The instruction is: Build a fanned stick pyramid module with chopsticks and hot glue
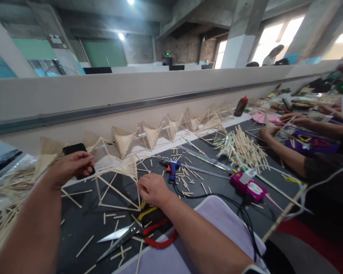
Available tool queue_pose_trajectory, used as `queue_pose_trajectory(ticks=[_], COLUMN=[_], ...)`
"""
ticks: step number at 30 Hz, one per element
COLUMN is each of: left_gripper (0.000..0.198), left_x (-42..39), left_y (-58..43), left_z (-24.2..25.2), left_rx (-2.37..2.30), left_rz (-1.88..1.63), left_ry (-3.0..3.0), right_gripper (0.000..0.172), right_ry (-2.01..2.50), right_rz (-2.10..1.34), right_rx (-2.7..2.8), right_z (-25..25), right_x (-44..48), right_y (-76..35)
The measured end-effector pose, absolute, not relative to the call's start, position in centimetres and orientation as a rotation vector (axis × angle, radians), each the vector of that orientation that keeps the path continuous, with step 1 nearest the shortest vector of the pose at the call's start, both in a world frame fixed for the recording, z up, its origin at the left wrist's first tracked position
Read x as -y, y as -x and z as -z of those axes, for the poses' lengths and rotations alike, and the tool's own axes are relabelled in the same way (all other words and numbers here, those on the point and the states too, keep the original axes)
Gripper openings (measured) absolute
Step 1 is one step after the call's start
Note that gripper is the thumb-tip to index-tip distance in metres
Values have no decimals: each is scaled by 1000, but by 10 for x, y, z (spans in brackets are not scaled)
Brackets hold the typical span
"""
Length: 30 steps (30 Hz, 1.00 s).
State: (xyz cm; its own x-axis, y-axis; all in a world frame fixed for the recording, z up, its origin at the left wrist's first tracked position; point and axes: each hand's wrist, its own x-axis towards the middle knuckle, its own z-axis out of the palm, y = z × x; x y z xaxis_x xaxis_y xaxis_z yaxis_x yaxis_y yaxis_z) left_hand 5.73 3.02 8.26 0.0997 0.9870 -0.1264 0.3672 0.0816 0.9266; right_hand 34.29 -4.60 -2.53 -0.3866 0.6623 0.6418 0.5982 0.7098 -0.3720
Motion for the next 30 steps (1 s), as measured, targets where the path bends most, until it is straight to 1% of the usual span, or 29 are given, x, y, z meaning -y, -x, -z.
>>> queue_pose_trajectory(ticks=[1, 3, 6, 8, 10, 14, 16, 17, 19, 21, 22, 23, 28, 30], left_gripper=[31, 32, 39, 45, 44, 33, 30, 29, 27, 26, 26, 27, 29, 29], left_x=[-27, -18, 2, 22, 44, 78, 87, 90, 95, 100, 102, 104, 106, 105], left_y=[-57, -63, -92, -121, -148, -175, -174, -171, -165, -163, -163, -164, -170, -169], left_z=[-93, -112, -129, -129, -122, -102, -96, -93, -86, -75, -68, -60, -24, -15], left_rx=[-1428, -1423, -1400, -1343, -1283, -1195, -1154, -1147, -1137, -1117, -1105, -1092, -1038, -1024], left_rz=[-882, -859, -645, -527, -595, -875, -991, -1025, -1019, -958, -926, -899, -859, -865], left_ry=[-1444, -1463, -1529, -1570, -1602, -1594, -1512, -1473, -1427, -1395, -1377, -1359, -1311, -1295], right_gripper=[16, 21, 26, 26, 27, 27, 31, 34, 40, 33, 30, 32, 43, 45], right_ry=[932, 914, 918, 894, 833, 776, 923, 1067, 1533, 1929, 1987, 2027, 2061, 2030], right_rz=[-146, -230, -325, -353, -343, -334, -337, -328, -315, -349, -362, -375, -462, -513], right_rx=[2038, 1887, 1698, 1666, 1706, 1940, 2059, 2077, 1896, 1656, 1611, 1578, 1427, 1345], right_z=[23, 15, 0, -6, -8, -5, -5, -5, -4, -1, 2, 6, 25, 30], right_x=[47, 49, 58, 66, 74, 76, 67, 61, 46, 32, 27, 22, 13, 10], right_y=[-344, -346, -346, -342, -336, -330, -340, -349, -372, -395, -405, -411, -419, -420])
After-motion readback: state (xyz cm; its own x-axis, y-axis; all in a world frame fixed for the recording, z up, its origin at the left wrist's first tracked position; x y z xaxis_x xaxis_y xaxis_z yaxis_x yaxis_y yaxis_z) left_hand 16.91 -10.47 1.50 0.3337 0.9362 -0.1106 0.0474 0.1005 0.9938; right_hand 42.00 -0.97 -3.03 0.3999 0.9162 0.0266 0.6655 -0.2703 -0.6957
